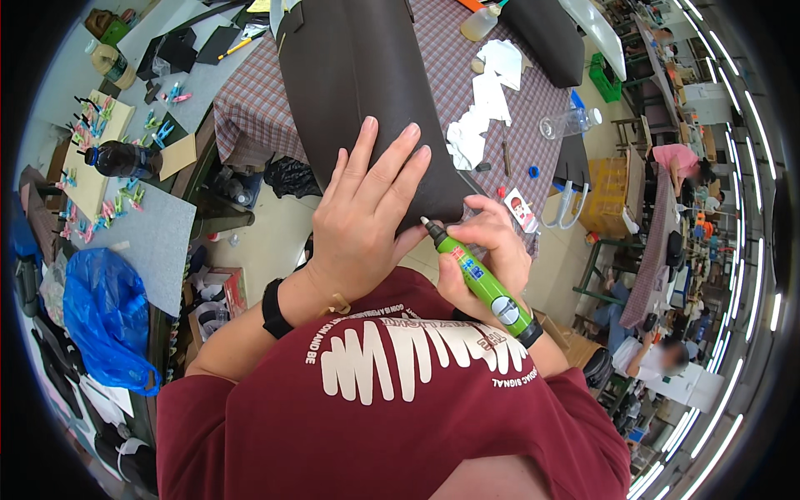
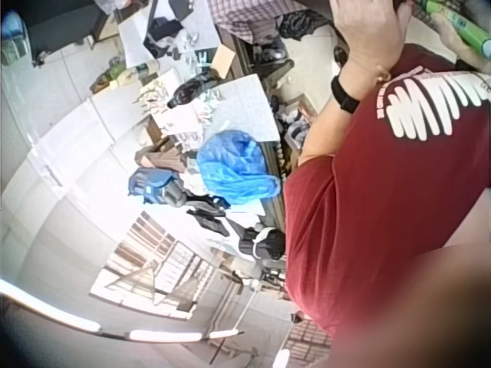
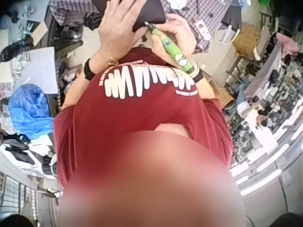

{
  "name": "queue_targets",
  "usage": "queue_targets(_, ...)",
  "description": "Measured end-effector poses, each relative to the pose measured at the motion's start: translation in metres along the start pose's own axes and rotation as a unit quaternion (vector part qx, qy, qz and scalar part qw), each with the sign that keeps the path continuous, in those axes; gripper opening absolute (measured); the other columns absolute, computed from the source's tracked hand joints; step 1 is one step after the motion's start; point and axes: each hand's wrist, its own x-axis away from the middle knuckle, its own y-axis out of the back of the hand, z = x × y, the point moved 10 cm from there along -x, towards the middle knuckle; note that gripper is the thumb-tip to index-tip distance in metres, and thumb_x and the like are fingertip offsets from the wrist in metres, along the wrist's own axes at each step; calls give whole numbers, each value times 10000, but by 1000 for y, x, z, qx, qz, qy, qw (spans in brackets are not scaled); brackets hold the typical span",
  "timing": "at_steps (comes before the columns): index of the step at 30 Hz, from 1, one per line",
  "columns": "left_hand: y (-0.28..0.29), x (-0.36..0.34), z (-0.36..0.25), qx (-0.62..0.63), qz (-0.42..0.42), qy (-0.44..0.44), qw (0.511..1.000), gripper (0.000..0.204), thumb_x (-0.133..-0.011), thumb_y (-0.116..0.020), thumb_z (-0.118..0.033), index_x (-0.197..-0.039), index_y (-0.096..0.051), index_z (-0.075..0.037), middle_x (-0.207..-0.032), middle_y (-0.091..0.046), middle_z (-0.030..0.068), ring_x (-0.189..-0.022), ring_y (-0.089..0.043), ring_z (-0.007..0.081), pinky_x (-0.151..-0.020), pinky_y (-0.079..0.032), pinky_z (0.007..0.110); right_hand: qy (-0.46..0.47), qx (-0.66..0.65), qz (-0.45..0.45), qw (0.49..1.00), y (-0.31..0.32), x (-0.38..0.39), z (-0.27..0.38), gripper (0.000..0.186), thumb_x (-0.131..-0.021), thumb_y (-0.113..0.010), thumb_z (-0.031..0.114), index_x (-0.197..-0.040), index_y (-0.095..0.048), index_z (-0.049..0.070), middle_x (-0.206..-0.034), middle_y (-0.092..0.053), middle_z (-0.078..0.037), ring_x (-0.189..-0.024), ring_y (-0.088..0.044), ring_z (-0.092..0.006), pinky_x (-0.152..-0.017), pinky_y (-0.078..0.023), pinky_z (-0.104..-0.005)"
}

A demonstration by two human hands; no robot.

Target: Inspecting, cleaning, and marking leather bags in a factory workshop.

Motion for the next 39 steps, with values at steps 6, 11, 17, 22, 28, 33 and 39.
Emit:
queue_targets(6, 0, 1, 1, 0, 2, 2, 1000, 694, -602, -757, -212, -1232, -509, -61, -1335, -449, 109, -1260, -370, 397, -907, -421, 530, -14, 4, -3, 1000, 2, -1, -3, 242, -645, -671, 52, -863, -572, 25, -673, -604, -56, -585, -579, -188, -819, -476, -437)
queue_targets(11, 0, 2, 0, 0, 1, 1, 1000, 697, -598, -758, -208, -1233, -509, -62, -1333, -451, 110, -1257, -376, 394, -908, -421, 528, 2, 2, -4, 1000, 0, 1, 2, 255, -634, -678, 51, -863, -570, 21, -690, -619, -61, -597, -588, -186, -822, -473, -433)
queue_targets(17, 1, 2, 1, 5, -1, 3, 1000, 701, -593, -760, -209, -1232, -510, -61, -1330, -454, 108, -1256, -380, 390, -903, -425, 527, -7, 13, -3, 1000, 3, 0, 0, 264, -630, -681, 50, -868, -569, 18, -682, -609, -63, -583, -579, -185, -822, -473, -431)
queue_targets(22, 0, 1, 0, -1, 8, 2, 1000, 703, -602, -758, -217, -1238, -503, -61, -1335, -448, 110, -1256, -377, 393, -901, -426, 526, -7, 22, -8, 1000, 2, 2, -1, 264, -635, -687, 55, -869, -567, 25, -686, -611, -62, -582, -577, -189, -821, -472, -431)
queue_targets(28, -1, 1, 0, 3, 7, 0, 1000, 706, -614, -755, -224, -1248, -493, -62, -1340, -443, 110, -1257, -374, 397, -903, -424, 527, -9, 22, -12, 1000, 3, 0, -2, 264, -620, -681, 42, -856, -565, 27, -681, -610, -62, -588, -580, -191, -811, -480, -424)
queue_targets(33, 0, 1, 0, 14, 12, 7, 1000, 766, -538, -755, -78, -1254, -484, -45, -1322, -463, 135, -1246, -375, 433, -979, -387, 448, -8, 25, -12, 1000, 1, -4, -1, 272, -601, -679, 27, -853, -577, 19, -677, -606, -60, -573, -575, -187, -810, -479, -417)
queue_targets(39, 1, 0, 0, 16, 10, 4, 1000, 755, -538, -747, -68, -1248, -490, -37, -1315, -468, 137, -1237, -384, 438, -962, -402, 436, -16, 37, -22, 999, 3, -8, -4, 272, -599, -685, 30, -848, -574, 22, -677, -607, -58, -569, -573, -187, -797, -479, -404)
